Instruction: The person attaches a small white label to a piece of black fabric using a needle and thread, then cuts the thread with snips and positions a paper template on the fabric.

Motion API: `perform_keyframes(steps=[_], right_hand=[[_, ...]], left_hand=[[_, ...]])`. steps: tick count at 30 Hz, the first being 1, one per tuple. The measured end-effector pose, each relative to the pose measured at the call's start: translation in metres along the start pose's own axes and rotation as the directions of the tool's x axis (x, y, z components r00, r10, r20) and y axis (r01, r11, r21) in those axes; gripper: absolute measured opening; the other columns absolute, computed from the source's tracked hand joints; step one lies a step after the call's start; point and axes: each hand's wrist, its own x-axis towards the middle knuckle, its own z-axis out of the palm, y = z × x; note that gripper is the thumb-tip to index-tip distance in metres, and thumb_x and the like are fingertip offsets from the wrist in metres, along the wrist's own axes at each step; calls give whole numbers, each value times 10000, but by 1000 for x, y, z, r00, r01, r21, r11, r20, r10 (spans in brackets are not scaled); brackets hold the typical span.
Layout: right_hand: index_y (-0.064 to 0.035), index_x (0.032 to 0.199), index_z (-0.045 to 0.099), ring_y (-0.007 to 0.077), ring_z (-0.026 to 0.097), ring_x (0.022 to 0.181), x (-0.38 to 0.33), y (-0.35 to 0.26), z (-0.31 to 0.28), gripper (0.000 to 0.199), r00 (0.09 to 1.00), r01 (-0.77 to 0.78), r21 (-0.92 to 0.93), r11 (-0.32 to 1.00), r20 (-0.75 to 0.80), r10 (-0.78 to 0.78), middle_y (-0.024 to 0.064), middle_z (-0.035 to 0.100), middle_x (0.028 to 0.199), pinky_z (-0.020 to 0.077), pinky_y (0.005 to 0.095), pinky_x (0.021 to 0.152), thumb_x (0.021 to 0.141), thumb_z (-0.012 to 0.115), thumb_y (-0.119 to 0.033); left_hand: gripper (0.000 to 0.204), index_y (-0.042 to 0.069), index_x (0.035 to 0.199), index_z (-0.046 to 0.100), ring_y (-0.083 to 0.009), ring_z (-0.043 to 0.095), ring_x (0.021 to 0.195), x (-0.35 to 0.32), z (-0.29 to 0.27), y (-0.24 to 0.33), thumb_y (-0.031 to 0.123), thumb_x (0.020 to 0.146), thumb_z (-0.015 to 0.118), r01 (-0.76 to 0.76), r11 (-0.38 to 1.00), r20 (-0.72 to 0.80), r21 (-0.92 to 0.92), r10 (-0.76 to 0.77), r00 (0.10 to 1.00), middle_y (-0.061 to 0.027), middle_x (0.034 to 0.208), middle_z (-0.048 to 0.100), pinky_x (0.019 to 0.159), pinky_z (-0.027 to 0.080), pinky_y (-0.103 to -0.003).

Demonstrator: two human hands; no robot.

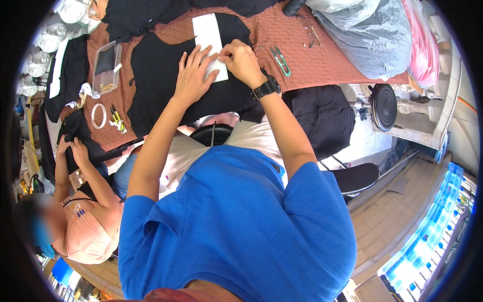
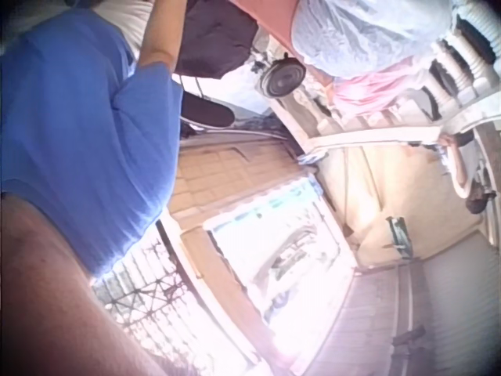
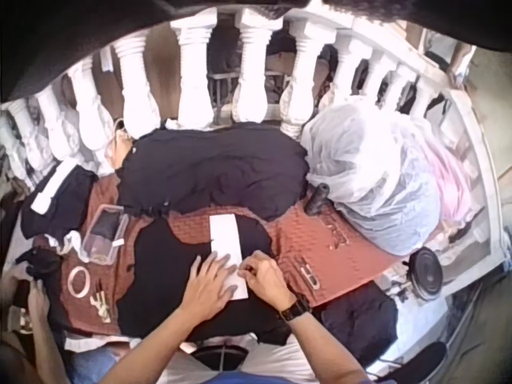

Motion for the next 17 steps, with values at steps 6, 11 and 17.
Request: perform_keyframes(steps=[6,11,17], right_hand=[[0,895,658,337,617,950,-6,3,4,79,965,264,-289,920,75,-253,141,588,951,526,435,812,848,675,-61],[13,935,579,375,574,909,-7,5,3,87,929,371,-330,868,138,-344,187,544,962,483,452,792,898,631,-47],[-36,1091,595,363,582,1011,-20,11,-6,208,929,362,-221,906,160,-333,176,552,1060,484,433,877,895,655,-67]], left_hand=[[481,166,1396,563,-304,311,1491,0,0,0,382,968,605,-7,1000,6,5,7,1000,-42,1548,435,1193,223,-596],[464,161,1369,584,-301,325,1481,0,2,0,371,957,616,-4,1000,-16,-13,4,1000,-47,1523,456,1190,229,-602],[485,174,1380,578,-298,321,1484,-1,3,-1,376,943,632,-17,1000,-29,-12,16,999,-48,1517,462,1190,225,-613]])
